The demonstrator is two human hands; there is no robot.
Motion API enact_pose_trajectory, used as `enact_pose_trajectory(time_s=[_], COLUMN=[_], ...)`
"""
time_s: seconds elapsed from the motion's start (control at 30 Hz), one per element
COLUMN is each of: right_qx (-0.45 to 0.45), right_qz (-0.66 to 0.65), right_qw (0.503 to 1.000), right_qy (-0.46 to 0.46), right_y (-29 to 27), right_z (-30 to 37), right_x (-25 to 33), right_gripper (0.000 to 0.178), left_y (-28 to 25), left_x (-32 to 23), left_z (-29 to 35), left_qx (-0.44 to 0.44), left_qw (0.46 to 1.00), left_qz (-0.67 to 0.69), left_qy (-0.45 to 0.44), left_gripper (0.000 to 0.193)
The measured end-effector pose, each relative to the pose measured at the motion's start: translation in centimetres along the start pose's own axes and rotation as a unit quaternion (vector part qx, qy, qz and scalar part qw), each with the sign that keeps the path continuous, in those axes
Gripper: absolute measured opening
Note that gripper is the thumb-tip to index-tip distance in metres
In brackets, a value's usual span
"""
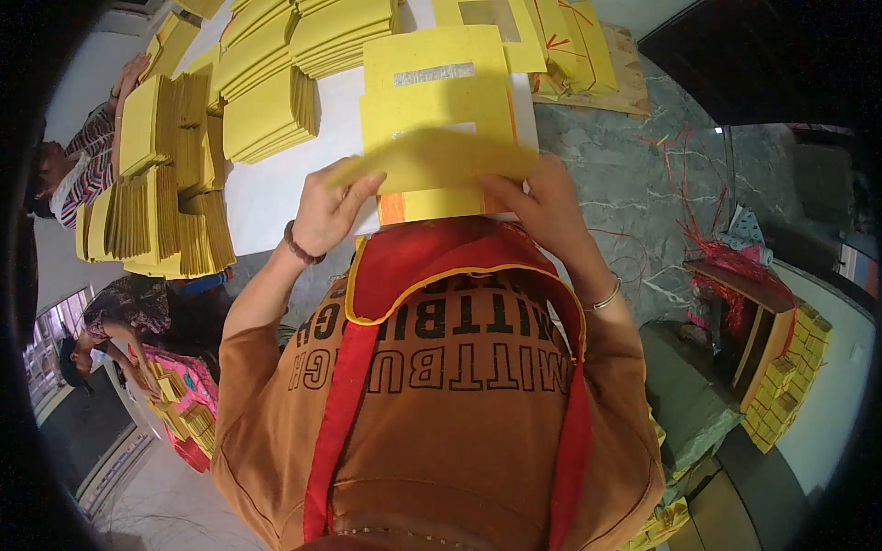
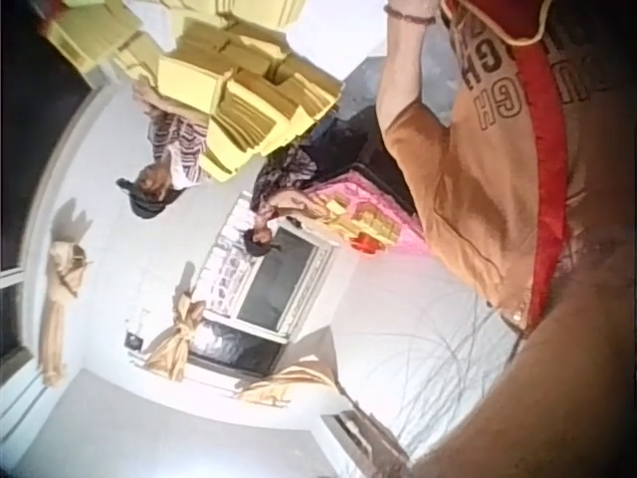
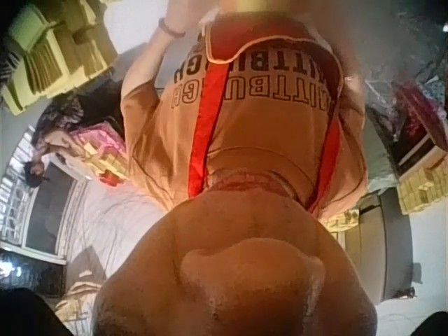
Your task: Folding and stacking yellow paper sheets into organized piles and bags.
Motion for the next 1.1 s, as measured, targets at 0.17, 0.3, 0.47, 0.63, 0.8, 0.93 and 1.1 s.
enact_pose_trajectory(time_s=[0.17,0.3,0.47,0.63,0.8,0.93,1.1], right_qx=[-0.132,-0.127,-0.124,-0.123,-0.142,-0.133,-0.131], right_qz=[-0.086,-0.057,-0.098,-0.098,-0.158,-0.132,-0.084], right_qw=[0.985,0.99,0.985,0.979,0.97,0.975,0.979], right_qy=[0.068,0.025,0.071,0.133,0.119,0.118,0.131], right_y=[0.6,0.7,1.1,1.1,1.4,1.3,1.2], right_z=[-0.8,-1.2,-0.9,-1.1,-1.7,-1.7,-1.7], right_x=[-0.4,-1.1,-2.1,-2.9,-2.6,-2.9,-3.5], right_gripper=[0.031,0.037,0.037,0.034,0.033,0.034,0.034], left_y=[1.5,1.0,1.1,1.4,1.5,0.5,-2.0], left_x=[2.6,2.4,1.7,2.1,2.3,1.6,-0.2], left_z=[-0.8,-1.3,-1.7,-1.9,-1.9,-2.1,-2.5], left_qx=[-0.067,-0.021,-0.024,-0.022,-0.046,-0.024,-0.179], left_qw=[0.959,0.95,0.915,0.907,0.904,0.925,0.983], left_qz=[0.225,0.231,0.318,0.336,0.342,0.264,-0.03], left_qy=[-0.157,-0.21,-0.248,-0.253,-0.251,-0.274,-0.04], left_gripper=[0.027,0.032,0.061,0.072,0.074,0.074,0.067])
Point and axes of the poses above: each hand's wrist, its own z-axis away from the middle knuckle, its own y-axis out of the palm, x = y × z, the point moved 4 cm from there along -z, towards the middle knuckle, and after that the axes turned 9 degrees about -x, right-handed, at the moved point
